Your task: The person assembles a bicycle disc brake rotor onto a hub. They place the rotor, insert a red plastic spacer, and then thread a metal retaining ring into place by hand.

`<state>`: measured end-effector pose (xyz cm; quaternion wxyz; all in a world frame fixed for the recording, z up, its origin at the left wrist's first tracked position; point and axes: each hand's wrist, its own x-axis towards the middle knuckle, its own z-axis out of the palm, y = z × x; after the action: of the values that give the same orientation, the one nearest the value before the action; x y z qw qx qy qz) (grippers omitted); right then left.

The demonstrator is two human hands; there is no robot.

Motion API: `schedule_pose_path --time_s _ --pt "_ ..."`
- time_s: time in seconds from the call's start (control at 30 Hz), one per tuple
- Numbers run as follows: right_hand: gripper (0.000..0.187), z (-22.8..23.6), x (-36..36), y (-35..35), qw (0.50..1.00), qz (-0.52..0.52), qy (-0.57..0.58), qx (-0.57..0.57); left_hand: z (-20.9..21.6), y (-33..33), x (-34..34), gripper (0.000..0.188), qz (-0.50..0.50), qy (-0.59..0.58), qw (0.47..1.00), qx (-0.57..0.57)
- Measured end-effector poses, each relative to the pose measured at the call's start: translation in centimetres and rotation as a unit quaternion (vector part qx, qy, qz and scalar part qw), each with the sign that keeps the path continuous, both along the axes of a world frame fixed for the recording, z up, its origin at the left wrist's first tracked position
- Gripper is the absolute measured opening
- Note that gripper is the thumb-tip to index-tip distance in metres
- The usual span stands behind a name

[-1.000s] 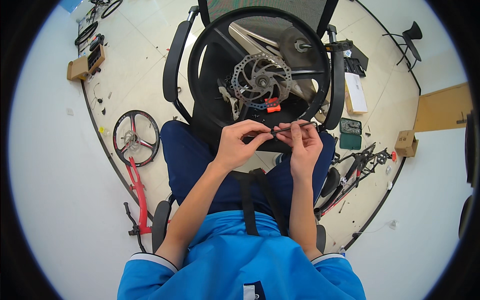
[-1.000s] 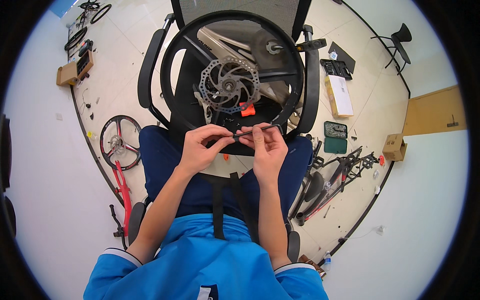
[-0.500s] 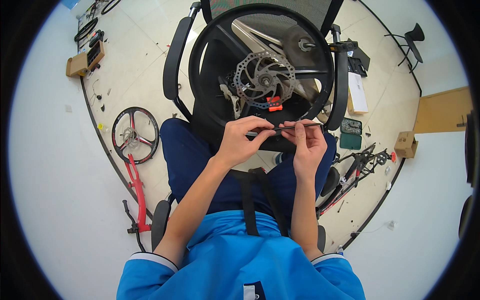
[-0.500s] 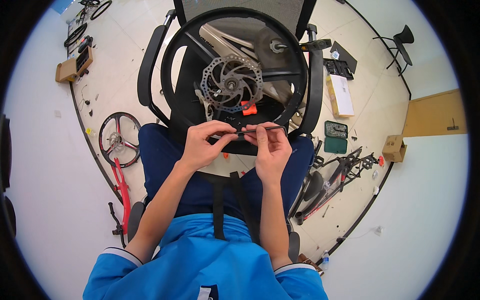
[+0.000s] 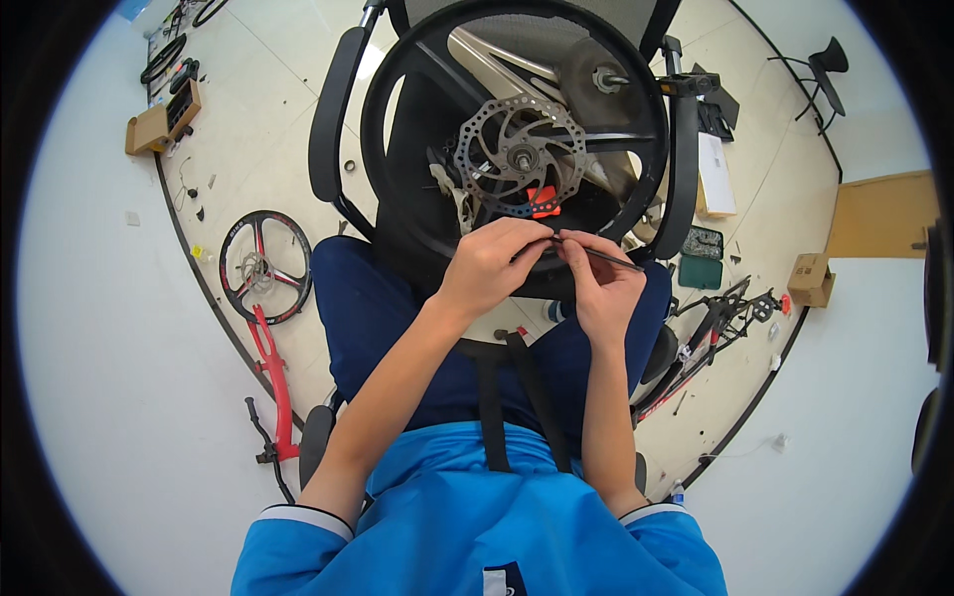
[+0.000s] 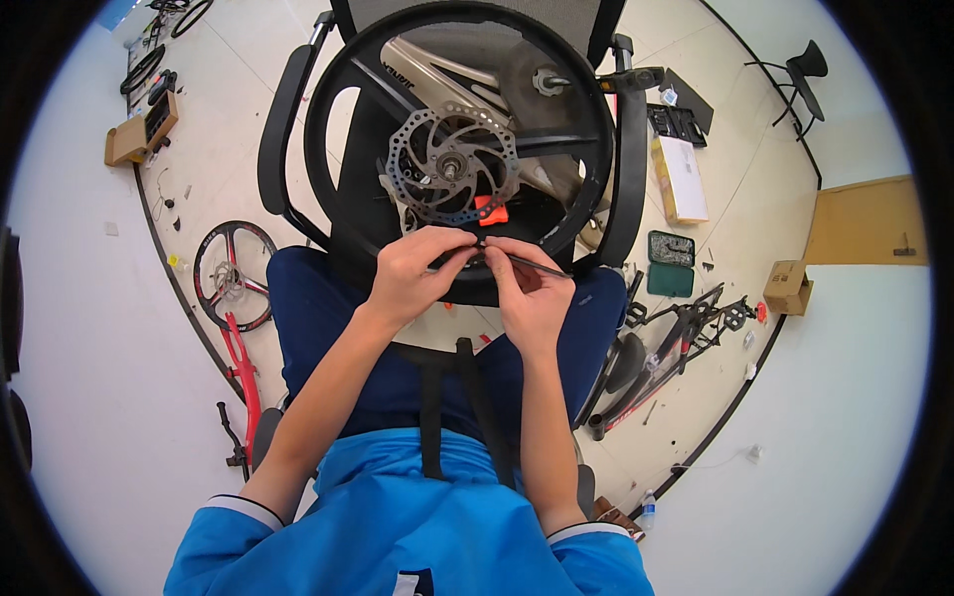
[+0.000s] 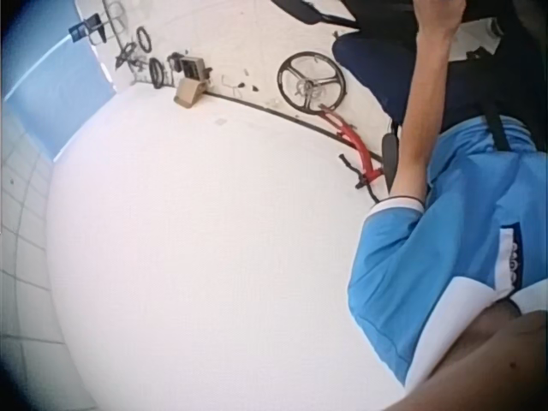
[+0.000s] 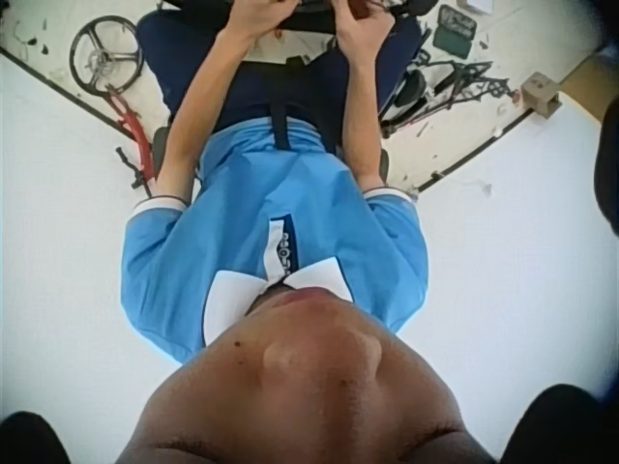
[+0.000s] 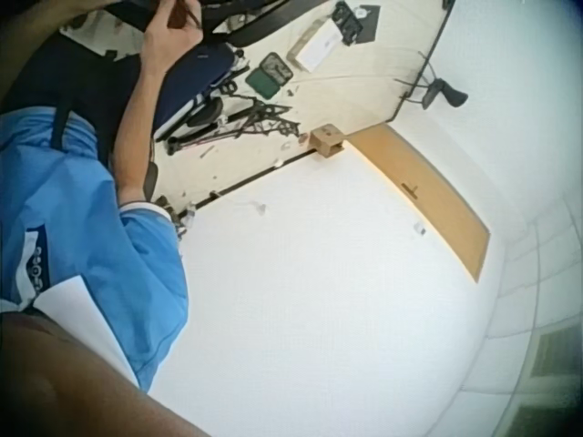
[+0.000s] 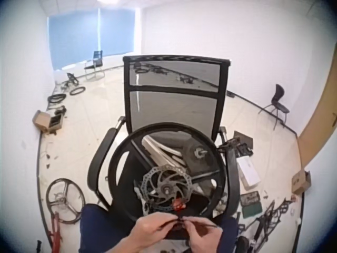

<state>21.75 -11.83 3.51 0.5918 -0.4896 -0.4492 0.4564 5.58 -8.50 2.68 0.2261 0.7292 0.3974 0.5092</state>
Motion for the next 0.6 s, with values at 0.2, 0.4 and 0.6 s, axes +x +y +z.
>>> schedule_pose_path --time_s 0.2,0.4,0.6 --pt "0.015 -2.1 -0.3 0.3 0.997 -0.002 0.028 -0.067 -1.6 -0.6 0.4 0.019 0.033 -0.001 0.999 -0.004" --pt "0.015 -3.5 0.0 0.7 0.977 0.008 0.159 -0.14 -2.1 -1.1 0.6 0.016 0.024 -0.061 0.992 -0.106" --pt "0.013 -4.7 1.3 0.7 0.959 0.074 0.214 -0.169 -1.6 -0.8 -0.5 0.017 -0.037 -0.076 0.989 -0.118"
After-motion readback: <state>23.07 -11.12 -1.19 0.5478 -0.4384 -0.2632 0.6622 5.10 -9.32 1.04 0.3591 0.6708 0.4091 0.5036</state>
